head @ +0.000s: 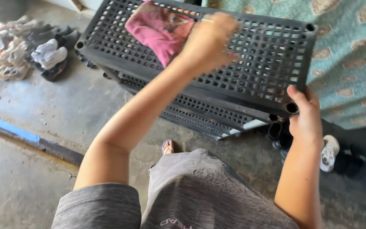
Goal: Cleaning and then assembling a plastic multi-tier shelving unit.
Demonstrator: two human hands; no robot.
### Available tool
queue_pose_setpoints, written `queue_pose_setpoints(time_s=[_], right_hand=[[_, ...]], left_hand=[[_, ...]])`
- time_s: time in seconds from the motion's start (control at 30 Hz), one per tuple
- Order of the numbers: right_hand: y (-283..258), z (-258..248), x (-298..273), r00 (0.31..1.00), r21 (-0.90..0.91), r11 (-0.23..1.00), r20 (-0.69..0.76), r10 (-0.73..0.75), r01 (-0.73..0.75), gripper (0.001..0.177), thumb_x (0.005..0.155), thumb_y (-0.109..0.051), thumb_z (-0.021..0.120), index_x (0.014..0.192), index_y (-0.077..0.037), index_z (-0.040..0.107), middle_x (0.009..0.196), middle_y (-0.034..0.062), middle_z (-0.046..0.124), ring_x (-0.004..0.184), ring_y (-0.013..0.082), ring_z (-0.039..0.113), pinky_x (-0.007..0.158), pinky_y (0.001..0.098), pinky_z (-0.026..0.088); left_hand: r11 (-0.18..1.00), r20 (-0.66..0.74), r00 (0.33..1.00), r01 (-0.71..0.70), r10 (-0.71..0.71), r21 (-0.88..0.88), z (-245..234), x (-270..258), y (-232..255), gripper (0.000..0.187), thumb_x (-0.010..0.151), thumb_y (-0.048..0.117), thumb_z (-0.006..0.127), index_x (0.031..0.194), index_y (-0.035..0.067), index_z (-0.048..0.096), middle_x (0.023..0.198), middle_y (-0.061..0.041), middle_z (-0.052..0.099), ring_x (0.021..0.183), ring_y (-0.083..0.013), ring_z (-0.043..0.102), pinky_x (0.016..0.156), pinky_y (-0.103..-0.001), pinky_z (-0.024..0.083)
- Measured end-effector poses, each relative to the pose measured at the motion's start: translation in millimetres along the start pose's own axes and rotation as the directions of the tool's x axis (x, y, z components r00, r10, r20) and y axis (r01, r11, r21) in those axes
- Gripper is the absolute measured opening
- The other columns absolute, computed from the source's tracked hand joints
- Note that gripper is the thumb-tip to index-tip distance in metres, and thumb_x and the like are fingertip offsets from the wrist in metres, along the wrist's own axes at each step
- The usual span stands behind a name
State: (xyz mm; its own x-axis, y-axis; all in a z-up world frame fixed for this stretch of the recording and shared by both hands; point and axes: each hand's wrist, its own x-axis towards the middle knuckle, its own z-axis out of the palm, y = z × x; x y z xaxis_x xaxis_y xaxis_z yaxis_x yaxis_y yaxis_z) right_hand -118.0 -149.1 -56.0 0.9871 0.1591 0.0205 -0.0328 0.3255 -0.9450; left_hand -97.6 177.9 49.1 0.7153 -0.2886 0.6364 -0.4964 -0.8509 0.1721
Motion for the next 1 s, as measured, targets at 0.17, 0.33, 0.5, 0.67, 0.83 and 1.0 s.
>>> queue_pose_setpoints(time_s=[0.17,0.33,0.5,0.67,0.83,1.0], right_hand=[[-23.1,20.3,-4.7,0.991,0.23,0.971,0.129,0.04,-0.069,0.044,0.093,-0.008,0.065,0.136,-0.001,0.059,0.126,0.0099,0.067,0.114,0.0231,0.064,0.1,0.039,0.052],[1.2,9.8,7.3,0.987,0.441,0.883,0.103,0.125,-0.158,0.053,0.084,-0.009,0.059,0.135,0.004,0.059,0.131,0.0229,0.068,0.124,0.0376,0.067,0.111,0.0536,0.051],[11.0,5.0,12.1,0.987,0.546,0.826,0.145,0.072,-0.141,0.058,0.084,-0.001,0.062,0.141,0.004,0.058,0.138,0.0207,0.065,0.132,0.0373,0.063,0.117,0.0556,0.048],[21.5,-3.1,13.0,0.986,0.571,0.806,0.132,0.098,-0.156,0.06,0.082,-0.004,0.06,0.141,0.003,0.058,0.138,0.0194,0.065,0.131,0.037,0.063,0.118,0.0551,0.048],[21.5,-2.3,15.2,0.986,0.571,0.806,0.133,0.096,-0.155,0.061,0.082,-0.005,0.061,0.142,0.004,0.058,0.138,0.0201,0.065,0.132,0.0373,0.063,0.118,0.0546,0.048],[23.1,-5.4,13.9,0.99,0.528,0.837,0.091,0.111,-0.142,0.063,0.083,-0.007,0.064,0.144,0.003,0.058,0.14,0.0196,0.065,0.133,0.0356,0.063,0.12,0.0532,0.048]], left_hand=[[0.815,-0.036,0.865,0.484,-0.5,0.32,-38.2,-42.0,-96.5,0.087,0.057,0.052,0.096,0.127,0.013,0.062,0.124,-0.016,0.059,0.115,-0.047,0.054,0.083,-0.059,0.05],[0.771,0.031,0.813,0.538,-0.581,0.341,-34.8,-69.3,-116.1,0.066,0.065,0.044,0.092,0.122,0.022,0.069,0.124,-0.012,0.062,0.118,-0.0396,0.057,0.09,-0.056,0.051],[0.835,-0.332,0.899,0.403,-0.285,0.376,-62.6,-66.2,-116.3,0.082,0.063,0.065,0.096,0.111,0.004,0.069,0.112,-0.021,0.066,0.101,-0.0389,0.066,0.079,-0.052,0.055],[0.381,-0.551,0.625,0.778,-0.554,0.5,-116.5,-188.9,-287.3,0.068,0.078,0.074,0.082,0.105,0.012,0.075,0.104,-0.015,0.073,0.096,-0.0395,0.069,0.076,-0.053,0.057],[0.296,-0.368,0.454,0.862,-0.811,0.412,-144.9,-224.4,-361.9,0.075,0.081,0.078,0.076,0.101,0.005,0.077,0.107,-0.024,0.071,0.104,-0.0467,0.066,0.086,-0.054,0.054],[0.094,-0.088,0.087,0.992,-0.992,-0.083,-164.2,-179.7,-295.1,0.067,0.085,0.064,0.068,0.101,0.0,0.074,0.101,-0.014,0.077,0.09,-0.0297,0.079,0.068,-0.041,0.065]])
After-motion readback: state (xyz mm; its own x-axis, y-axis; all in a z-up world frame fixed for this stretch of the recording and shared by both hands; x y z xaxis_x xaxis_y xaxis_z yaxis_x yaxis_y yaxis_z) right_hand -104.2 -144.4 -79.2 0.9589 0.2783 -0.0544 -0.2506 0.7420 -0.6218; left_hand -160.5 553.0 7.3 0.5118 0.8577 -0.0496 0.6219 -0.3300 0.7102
